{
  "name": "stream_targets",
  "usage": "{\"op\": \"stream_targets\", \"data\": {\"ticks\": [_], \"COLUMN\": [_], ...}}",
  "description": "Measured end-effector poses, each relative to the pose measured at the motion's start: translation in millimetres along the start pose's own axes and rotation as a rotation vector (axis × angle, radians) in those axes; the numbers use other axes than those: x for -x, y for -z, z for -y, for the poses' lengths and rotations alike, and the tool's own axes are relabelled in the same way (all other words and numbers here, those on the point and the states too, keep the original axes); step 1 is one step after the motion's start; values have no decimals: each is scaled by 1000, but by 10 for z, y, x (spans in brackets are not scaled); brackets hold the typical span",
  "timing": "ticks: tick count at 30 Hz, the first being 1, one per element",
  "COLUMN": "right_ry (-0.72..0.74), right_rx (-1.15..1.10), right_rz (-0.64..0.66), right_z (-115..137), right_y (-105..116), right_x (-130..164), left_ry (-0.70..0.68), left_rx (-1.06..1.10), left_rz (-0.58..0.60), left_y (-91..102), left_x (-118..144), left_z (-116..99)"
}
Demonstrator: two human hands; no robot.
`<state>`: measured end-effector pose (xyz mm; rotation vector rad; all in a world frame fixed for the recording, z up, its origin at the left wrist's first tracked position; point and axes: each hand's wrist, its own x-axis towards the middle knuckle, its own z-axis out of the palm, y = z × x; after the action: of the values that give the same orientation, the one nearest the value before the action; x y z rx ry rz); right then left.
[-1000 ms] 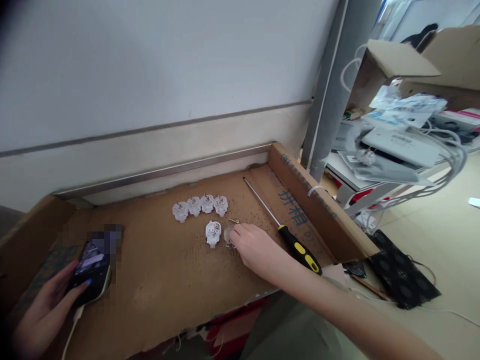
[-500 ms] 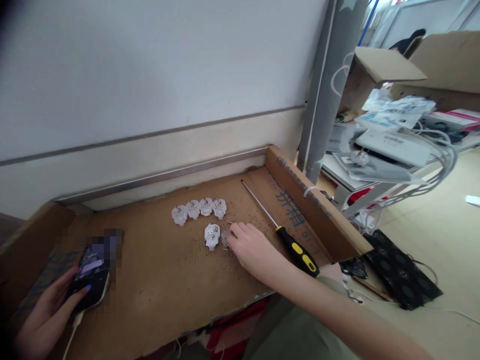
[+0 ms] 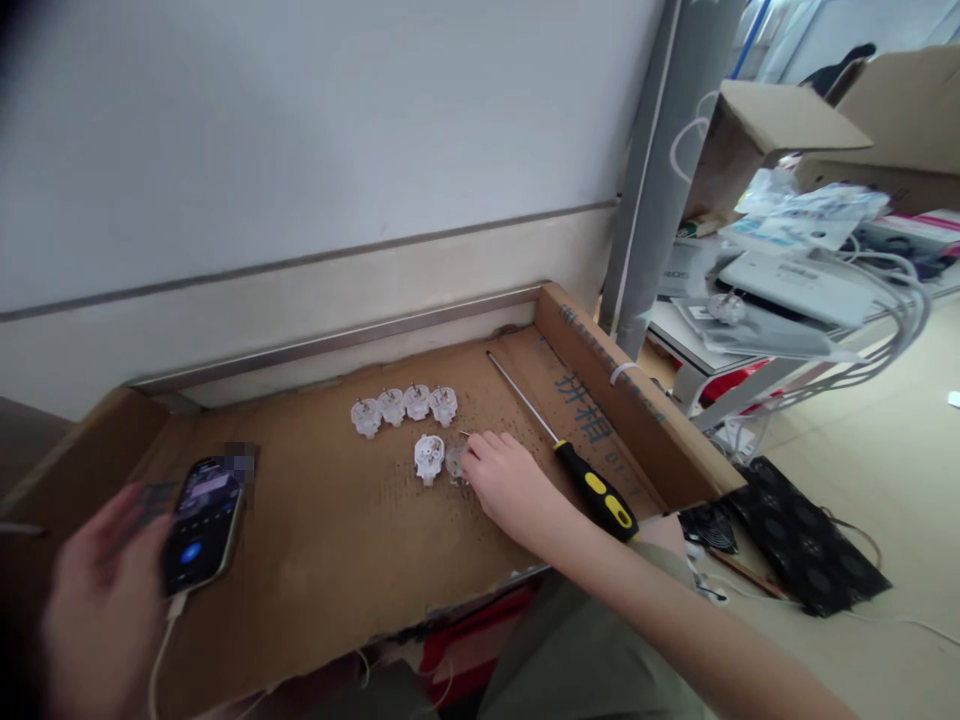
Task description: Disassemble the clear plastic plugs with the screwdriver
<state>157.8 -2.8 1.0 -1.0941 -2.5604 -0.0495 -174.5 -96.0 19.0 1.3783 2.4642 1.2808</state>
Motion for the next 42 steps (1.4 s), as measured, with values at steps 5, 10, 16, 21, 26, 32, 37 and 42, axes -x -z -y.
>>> {"op": "stream_targets", "data": {"ticks": [5, 10, 16, 21, 26, 32, 37, 42], "right_ry": [-10, -45, -54, -81, -112, -129, -110, -110], "right_rx": [-6, -23, -90, -140, -172, -190, -198, -243], "right_rz": [16, 12, 7, 19, 43, 86, 133, 124], "right_z": [11, -28, -56, -65, -75, -45, -6, -4], "right_y": [34, 84, 73, 69, 90, 116, 121, 82], "right_x": [0, -17, 11, 39, 49, -20, -99, -60], "left_ry": [-622, -764, -819, -856, -773, -801, -813, -801], "left_rx": [-122, -145, -82, -38, 46, 58, 28, 24], "left_rz": [650, 693, 656, 682, 670, 705, 710, 715], "left_y": [-719, -1095, -1141, -1200, -1197, -1172, -1199, -1217], "left_x": [329, 378, 338, 310, 294, 275, 248, 240], "left_z": [-1033, -1233, -1180, -1185, -1124, -1080, -1066, -1062]}}
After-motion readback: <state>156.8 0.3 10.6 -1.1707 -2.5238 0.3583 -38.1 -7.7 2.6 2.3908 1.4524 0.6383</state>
